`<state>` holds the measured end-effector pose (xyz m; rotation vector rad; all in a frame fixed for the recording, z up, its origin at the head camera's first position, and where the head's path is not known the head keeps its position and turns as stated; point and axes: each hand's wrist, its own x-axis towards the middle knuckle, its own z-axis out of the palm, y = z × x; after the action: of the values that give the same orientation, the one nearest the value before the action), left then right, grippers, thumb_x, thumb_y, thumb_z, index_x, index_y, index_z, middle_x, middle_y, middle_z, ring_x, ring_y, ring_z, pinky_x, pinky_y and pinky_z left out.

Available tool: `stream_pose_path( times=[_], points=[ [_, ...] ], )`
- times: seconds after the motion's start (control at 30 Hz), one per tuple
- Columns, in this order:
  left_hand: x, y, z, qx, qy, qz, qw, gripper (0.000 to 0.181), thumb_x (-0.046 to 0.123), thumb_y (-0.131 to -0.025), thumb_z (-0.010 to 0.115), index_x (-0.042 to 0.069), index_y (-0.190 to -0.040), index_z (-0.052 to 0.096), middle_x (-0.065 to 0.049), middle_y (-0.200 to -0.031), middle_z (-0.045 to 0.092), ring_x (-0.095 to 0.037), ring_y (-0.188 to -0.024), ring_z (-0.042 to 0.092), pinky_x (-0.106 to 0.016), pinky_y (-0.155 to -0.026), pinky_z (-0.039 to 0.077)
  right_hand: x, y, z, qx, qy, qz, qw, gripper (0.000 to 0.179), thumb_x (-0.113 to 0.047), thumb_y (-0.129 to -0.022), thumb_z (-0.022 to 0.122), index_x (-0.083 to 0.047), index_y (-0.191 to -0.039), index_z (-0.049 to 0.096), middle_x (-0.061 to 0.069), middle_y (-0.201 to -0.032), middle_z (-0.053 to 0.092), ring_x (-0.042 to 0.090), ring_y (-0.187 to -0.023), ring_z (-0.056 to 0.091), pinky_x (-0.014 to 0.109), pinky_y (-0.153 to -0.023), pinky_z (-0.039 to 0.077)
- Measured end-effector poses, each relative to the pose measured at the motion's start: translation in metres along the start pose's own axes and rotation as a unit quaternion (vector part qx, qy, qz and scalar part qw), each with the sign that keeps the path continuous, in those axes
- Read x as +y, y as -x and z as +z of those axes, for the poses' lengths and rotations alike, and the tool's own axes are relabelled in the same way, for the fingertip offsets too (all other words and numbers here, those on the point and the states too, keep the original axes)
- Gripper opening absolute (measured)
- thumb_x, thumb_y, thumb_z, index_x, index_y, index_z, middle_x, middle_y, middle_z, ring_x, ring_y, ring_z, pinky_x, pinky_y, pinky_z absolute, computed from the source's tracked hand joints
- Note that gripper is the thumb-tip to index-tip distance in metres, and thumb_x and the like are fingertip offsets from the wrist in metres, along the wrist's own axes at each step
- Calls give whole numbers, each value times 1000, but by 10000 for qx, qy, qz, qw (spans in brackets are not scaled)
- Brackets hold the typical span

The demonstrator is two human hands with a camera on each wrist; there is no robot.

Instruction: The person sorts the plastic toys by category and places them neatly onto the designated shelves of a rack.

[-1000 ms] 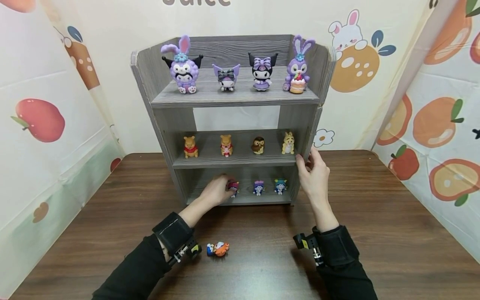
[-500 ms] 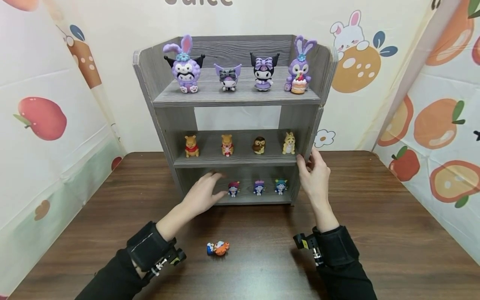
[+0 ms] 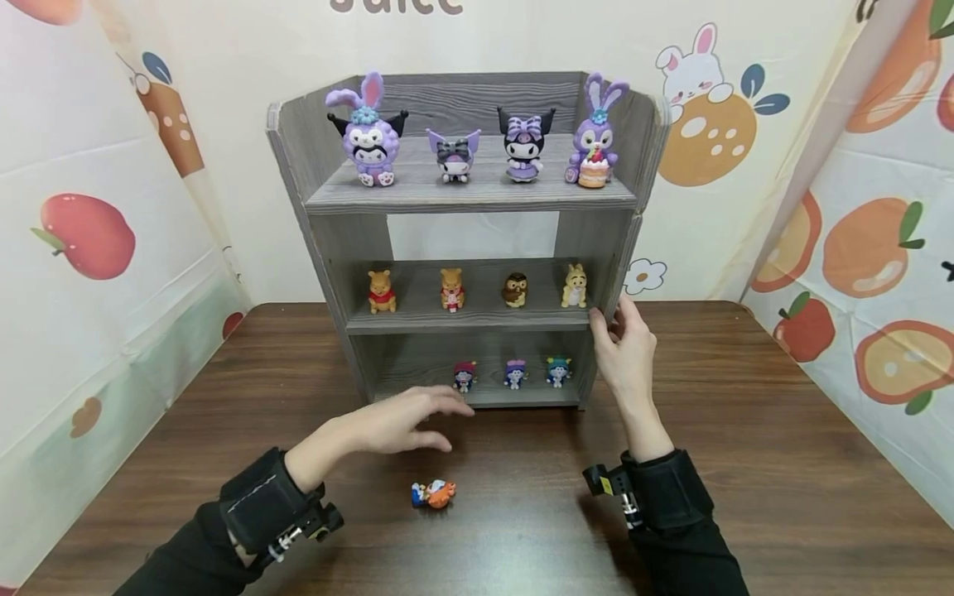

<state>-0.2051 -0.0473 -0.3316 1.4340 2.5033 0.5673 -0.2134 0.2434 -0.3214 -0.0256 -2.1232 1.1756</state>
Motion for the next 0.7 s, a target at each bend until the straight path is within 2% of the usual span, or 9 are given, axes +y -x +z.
stream_pose_path(
  times=[0.1,0.2,0.3,0.4,0.47,0.53,0.6,0.7],
  points=[
    [-1,1,4,-602,23,141,9981,44,15,-88,65,2,-129,56,-8,-131,55,-21,-126,47,-32,-105,37,0,0,0,5,-20,4,10000,36,-14,-94,52,-1,-128,55,25,-114,64,33,-97,63,1,-66,41],
    [-2,1,8,-1082,47,150,9940,45,14,-88,66,3,-130,56,-6,-131,54,-16,-124,48,-27,-103,38,0,1,0,17,-53,6,10000,36,-14,-94,52,-1,-127,55,24,-115,64,32,-98,63,1,-67,41],
    [-3,2,10,-1490,77,98,9888,46,12,-87,67,4,-131,55,-5,-133,54,-13,-124,47,-24,-102,38,1,0,1,21,-91,21,10000,36,-14,-94,53,-2,-128,55,24,-115,63,14,-94,64,2,-67,41],
    [-2,2,13,-1808,102,23,9835,47,10,-86,67,6,-131,55,-4,-135,53,-12,-125,46,-22,-103,37,1,0,1,22,-121,28,9999,36,-14,-93,53,-3,-128,56,24,-115,63,-7,-87,57,2,-68,41],
    [-1,2,15,-1978,110,-70,9802,48,9,-86,67,7,-132,55,-4,-136,51,-11,-127,44,-21,-104,35,2,0,1,21,-127,20,9999,36,-14,-93,53,-3,-128,56,23,-116,63,-14,-84,52,2,-68,41],
    [-1,2,17,-2107,106,-118,9774,48,9,-86,67,8,-132,55,-3,-137,51,-11,-129,43,-21,-105,33,2,0,1,23,-128,11,9999,36,-14,-93,53,-3,-128,56,24,-116,63,-15,-84,51,2,-69,41],
    [0,2,19,-2190,72,-65,9757,48,9,-86,67,8,-132,55,-3,-137,51,-11,-129,42,-20,-105,32,2,0,0,32,-96,16,9999,36,-14,-93,53,-3,-128,56,23,-116,63,-11,-86,54,2,-69,41],
    [2,3,21,-2239,-5,85,9746,50,10,-84,68,8,-132,55,-4,-136,52,-10,-128,44,-19,-104,32,1,0,0,38,-62,25,10000,36,-14,-94,53,-2,-128,55,23,-115,63,7,-94,62,2,-69,41]
  ],
)
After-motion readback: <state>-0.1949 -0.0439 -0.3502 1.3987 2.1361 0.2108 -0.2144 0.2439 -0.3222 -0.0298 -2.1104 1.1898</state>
